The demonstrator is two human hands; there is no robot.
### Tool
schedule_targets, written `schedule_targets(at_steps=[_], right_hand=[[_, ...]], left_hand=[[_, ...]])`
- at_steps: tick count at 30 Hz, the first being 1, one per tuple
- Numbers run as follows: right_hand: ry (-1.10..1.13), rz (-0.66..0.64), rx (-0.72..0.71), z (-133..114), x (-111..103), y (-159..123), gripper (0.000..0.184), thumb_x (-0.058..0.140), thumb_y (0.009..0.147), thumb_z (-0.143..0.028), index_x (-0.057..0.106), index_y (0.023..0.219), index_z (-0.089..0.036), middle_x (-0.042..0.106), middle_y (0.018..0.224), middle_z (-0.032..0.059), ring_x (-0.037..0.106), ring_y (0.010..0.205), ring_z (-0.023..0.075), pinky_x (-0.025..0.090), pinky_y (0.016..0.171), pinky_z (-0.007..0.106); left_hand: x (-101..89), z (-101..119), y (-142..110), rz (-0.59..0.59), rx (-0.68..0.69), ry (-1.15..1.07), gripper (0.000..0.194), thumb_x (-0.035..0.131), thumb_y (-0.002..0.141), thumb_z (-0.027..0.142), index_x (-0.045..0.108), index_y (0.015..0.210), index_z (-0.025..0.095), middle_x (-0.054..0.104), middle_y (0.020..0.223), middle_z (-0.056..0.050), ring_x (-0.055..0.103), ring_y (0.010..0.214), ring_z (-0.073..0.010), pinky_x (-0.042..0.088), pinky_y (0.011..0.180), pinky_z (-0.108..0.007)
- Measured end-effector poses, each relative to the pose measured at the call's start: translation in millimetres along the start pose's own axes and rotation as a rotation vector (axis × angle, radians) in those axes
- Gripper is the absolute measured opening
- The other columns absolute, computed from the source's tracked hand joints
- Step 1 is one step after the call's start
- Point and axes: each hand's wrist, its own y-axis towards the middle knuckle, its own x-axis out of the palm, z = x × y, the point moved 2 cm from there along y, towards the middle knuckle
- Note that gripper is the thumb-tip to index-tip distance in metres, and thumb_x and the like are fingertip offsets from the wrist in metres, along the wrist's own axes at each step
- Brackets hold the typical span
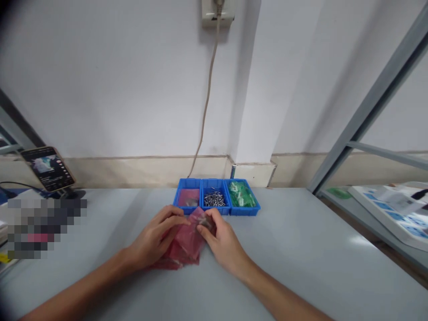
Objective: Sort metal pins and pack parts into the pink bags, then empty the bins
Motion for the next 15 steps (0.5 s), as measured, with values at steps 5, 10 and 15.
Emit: schedule_targets(at_steps=[5, 10, 15], right_hand=[[0.176, 0.012, 0.024, 4, 0, 5, 0.04, 0.07, 0.095, -0.059, 0.064, 0.11, -0.023, 0.064, 0.092, 0.0014, 0.06, 0.085, 0.0211, 0.049, 0.077, 0.032], [0.38, -0.063, 0.101, 2, 1, 3, 0.041, 0.077, 0.091, -0.056, 0.067, 0.111, -0.023, 0.064, 0.089, 0.0, 0.059, 0.08, 0.0182, 0.047, 0.074, 0.03], [0.492, -0.124, 0.171, -9, 3, 0, 0.043, 0.083, 0.087, -0.055, 0.068, 0.111, -0.023, 0.061, 0.081, -0.0034, 0.054, 0.068, 0.0133, 0.044, 0.064, 0.026]], left_hand=[[-1.4, 2, 1, 0.011, -0.003, 0.073, 0.046, 0.039, 0.105, 0.004, 0.057, 0.139, 0.028, 0.06, 0.132, -0.01, 0.058, 0.122, -0.0229, 0.054, 0.104, -0.042], [0.7, -4, -6, -0.041, -0.012, 0.13, 0.058, 0.046, 0.1, 0.004, 0.052, 0.148, 0.036, 0.052, 0.146, -0.009, 0.052, 0.133, -0.0264, 0.053, 0.108, -0.045], [0.9, -4, -9, -0.091, 0.01, 0.127, 0.065, 0.066, 0.09, 0.009, 0.054, 0.147, 0.037, 0.047, 0.153, -0.009, 0.05, 0.136, -0.0314, 0.053, 0.107, -0.048]])
